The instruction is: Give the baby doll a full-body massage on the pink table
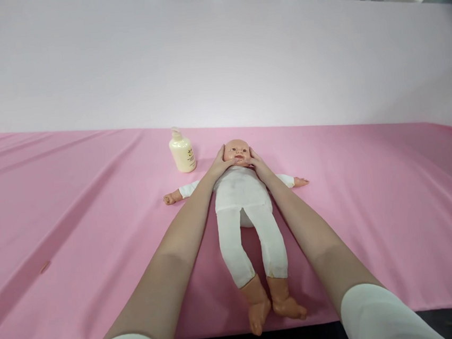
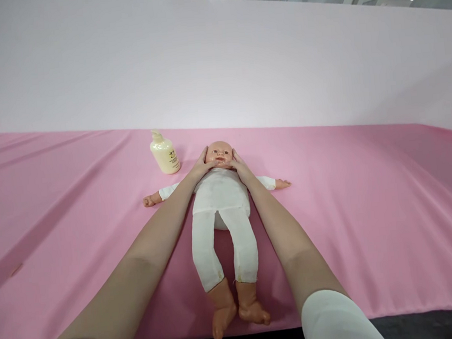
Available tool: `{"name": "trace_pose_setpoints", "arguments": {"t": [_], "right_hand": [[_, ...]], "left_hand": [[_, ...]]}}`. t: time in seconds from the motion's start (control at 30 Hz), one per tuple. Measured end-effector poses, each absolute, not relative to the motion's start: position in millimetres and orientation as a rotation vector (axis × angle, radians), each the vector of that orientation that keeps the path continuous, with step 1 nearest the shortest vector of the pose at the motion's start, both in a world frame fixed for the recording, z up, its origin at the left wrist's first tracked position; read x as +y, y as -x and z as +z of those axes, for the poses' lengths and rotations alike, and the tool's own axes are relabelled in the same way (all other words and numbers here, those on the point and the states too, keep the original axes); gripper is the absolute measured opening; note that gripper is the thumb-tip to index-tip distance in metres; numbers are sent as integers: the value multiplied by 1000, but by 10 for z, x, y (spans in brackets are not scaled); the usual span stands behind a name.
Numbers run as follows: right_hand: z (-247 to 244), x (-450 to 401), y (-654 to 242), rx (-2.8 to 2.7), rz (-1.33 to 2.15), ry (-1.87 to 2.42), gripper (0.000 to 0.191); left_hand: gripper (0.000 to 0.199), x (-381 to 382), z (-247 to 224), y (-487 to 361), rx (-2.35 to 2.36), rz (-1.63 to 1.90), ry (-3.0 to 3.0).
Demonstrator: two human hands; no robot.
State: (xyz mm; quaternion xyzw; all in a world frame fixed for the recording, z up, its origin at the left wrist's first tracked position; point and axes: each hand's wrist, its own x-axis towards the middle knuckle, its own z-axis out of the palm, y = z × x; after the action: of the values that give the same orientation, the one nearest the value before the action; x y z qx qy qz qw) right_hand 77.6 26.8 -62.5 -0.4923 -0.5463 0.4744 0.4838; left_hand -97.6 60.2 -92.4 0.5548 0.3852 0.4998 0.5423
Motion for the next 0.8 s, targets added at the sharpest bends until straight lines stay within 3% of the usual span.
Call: {"name": "trace_pose_setpoints", "arguments": {"t": [0.17,0.37,0.5,0.8], "right_hand": [[-604,226,-798,-1422,1125,1238,118],[-574,191,-785,-1461,1153,1175,139],[-564,179,-794,-1436,1191,1184,139],[-593,215,-841,-1352,1269,1150,121]], "left_hand": [[114,603,-931,992,898,1165,-1281],[132,640,-997,1076,961,1181,-1468],[144,653,-1040,1083,845,1151,-1412],[148,655,-1042,1098,742,1080,-1289]]}}
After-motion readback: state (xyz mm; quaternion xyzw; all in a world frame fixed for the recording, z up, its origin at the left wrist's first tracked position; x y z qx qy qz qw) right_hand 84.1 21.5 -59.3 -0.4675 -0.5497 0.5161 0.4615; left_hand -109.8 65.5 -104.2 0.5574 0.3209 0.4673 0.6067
